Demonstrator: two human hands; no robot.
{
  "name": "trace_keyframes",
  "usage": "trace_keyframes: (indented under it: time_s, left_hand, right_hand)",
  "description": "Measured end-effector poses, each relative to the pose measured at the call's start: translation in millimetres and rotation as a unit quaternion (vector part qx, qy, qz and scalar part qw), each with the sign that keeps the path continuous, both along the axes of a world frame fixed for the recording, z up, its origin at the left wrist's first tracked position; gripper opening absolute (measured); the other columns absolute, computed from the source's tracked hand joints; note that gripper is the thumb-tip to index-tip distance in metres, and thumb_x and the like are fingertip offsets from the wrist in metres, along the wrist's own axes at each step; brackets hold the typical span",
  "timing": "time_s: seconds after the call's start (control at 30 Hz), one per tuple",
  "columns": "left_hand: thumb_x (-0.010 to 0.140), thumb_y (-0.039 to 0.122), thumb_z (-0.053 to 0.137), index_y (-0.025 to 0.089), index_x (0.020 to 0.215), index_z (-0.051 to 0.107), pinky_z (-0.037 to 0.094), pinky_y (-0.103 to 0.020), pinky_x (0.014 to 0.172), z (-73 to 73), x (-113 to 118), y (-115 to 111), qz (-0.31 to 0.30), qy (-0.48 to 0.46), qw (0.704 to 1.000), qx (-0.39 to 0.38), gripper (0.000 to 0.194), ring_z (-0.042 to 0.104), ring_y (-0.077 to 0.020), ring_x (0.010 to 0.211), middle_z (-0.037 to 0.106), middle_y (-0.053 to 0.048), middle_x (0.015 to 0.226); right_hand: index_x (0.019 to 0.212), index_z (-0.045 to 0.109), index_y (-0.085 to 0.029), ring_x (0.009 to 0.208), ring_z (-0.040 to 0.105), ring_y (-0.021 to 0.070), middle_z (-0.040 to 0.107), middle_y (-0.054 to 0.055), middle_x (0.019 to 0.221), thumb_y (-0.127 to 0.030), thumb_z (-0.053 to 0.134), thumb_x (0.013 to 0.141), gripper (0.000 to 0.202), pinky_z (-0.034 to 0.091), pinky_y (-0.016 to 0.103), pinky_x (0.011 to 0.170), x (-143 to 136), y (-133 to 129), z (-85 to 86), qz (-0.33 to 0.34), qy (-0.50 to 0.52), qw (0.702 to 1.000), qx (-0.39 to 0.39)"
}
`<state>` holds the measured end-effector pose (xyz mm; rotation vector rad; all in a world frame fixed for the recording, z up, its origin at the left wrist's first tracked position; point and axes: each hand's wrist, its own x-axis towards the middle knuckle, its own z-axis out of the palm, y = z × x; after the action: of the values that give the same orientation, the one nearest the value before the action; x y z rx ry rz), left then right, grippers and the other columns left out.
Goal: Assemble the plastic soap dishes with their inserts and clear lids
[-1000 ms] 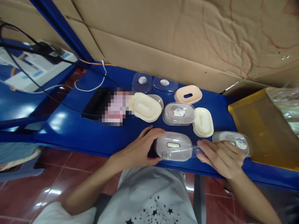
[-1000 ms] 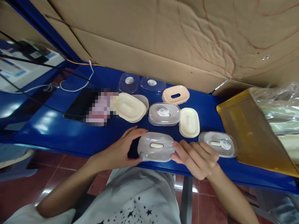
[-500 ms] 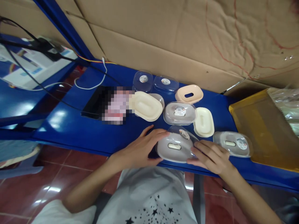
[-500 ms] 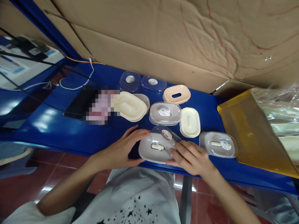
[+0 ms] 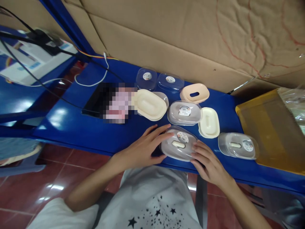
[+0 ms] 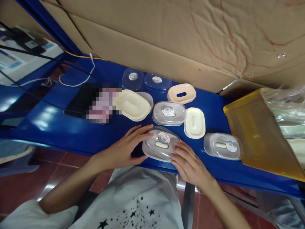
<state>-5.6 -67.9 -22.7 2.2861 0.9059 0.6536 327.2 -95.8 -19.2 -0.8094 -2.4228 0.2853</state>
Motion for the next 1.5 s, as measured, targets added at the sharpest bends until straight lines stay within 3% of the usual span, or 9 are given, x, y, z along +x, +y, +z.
trace_keyframes:
  time_s: [0.2,0.37,0.67,0.9,1.0,1.1,1.17,1.33,1.5]
  left_hand:
    - [0.099,0.024,0.073,0.026,0.15,0.04,0.036,-0.063,0.133,1.1,0,-1,0.005,-0.013,1.0,0.016,0.061,0.032,-0.0322,0.168,0.038,-0.021,0.174]
    - [0.099,0.023,0.072,0.028,0.142,0.043,0.034,-0.066,0.133,-0.5,-1,-1,-0.002,-0.026,1.0,0.014,0.052,0.038,-0.0308,0.165,0.043,-0.018,0.171]
    - [0.099,0.022,0.071,0.028,0.134,0.056,0.045,-0.064,0.127,4.2,-1,-3,0.024,-0.033,0.999,-0.001,0.039,0.047,-0.0338,0.156,0.051,-0.013,0.161]
    - [0.101,0.037,0.078,0.032,0.163,0.04,0.036,-0.064,0.132,-2.5,0,-2,0.013,0.032,0.999,0.002,0.073,0.042,-0.0364,0.16,0.041,-0.014,0.175]
    - [0.105,0.035,0.074,0.034,0.165,0.038,0.033,-0.064,0.133,-6.0,-1,-1,-0.008,0.043,0.999,0.023,0.07,0.046,-0.0342,0.159,0.045,-0.014,0.173]
    - [0.104,0.035,0.074,0.034,0.164,0.042,0.038,-0.064,0.131,-8.0,-2,-1,-0.014,0.034,0.999,0.038,0.068,0.047,-0.0353,0.158,0.046,-0.014,0.172]
    - [0.103,0.035,0.076,0.034,0.164,0.044,0.042,-0.065,0.128,-8.2,-3,-2,-0.009,0.031,0.999,0.041,0.069,0.05,-0.0369,0.155,0.048,-0.015,0.17]
    - [0.105,0.038,0.074,0.038,0.17,0.034,0.046,-0.065,0.125,-5.8,-3,-4,-0.005,0.009,0.999,0.039,0.077,0.049,-0.0374,0.157,0.044,-0.015,0.173]
    - [0.102,0.051,0.076,0.036,0.174,0.016,0.047,-0.067,0.124,-4.3,-4,-4,0.017,-0.037,0.998,0.038,0.095,0.036,-0.0411,0.165,0.02,-0.021,0.183]
  right_hand:
    - [0.123,0.071,-0.014,0.14,0.066,0.026,0.075,0.011,0.125,-0.004,0.064,0.099,0.028,0.049,0.052,0.13,-7,-4,2.3,0.029,-0.002,0.999,0.03]
    - [0.114,0.073,-0.017,0.129,0.074,0.0246,0.079,0.008,0.116,-0.005,0.075,0.094,0.024,0.056,0.052,0.124,-17,-6,5.4,0.008,0.005,0.998,0.067]
    - [0.122,0.075,-0.024,0.127,0.076,0.0228,0.081,0.005,0.119,-0.004,0.067,0.099,0.031,0.062,0.048,0.116,-19,-8,6.8,0.011,-0.022,0.996,0.081]
    - [0.134,0.069,-0.021,0.13,0.073,0.0263,0.078,0.008,0.12,-0.012,0.073,0.1,0.036,0.063,0.05,0.114,-19,-8,12.5,0.006,-0.007,1.0,0.023]
    - [0.146,0.062,-0.025,0.147,0.06,0.0362,0.069,0.014,0.143,-0.036,0.079,0.1,0.05,0.056,0.063,0.118,-21,-1,24.2,-0.02,-0.048,0.999,0.006]
    - [0.163,0.047,-0.022,0.158,0.045,0.0444,0.047,0.023,0.168,-0.052,0.077,0.099,0.077,0.051,0.071,0.12,-28,7,32.2,-0.04,-0.122,0.991,-0.032]
    - [0.169,0.038,-0.02,0.157,0.047,0.0434,0.039,0.024,0.175,-0.048,0.074,0.101,0.082,0.055,0.067,0.118,-35,10,32.0,-0.034,-0.159,0.985,-0.06]
    - [0.171,0.037,-0.023,0.152,0.053,0.043,0.044,0.021,0.173,-0.037,0.075,0.099,0.082,0.059,0.064,0.115,-37,11,32.4,-0.032,-0.16,0.984,-0.066]
    - [0.17,0.036,-0.028,0.152,0.053,0.0435,0.049,0.021,0.167,-0.048,0.079,0.097,0.087,0.054,0.067,0.118,8,29,70.1,-0.134,-0.102,0.986,-0.011]
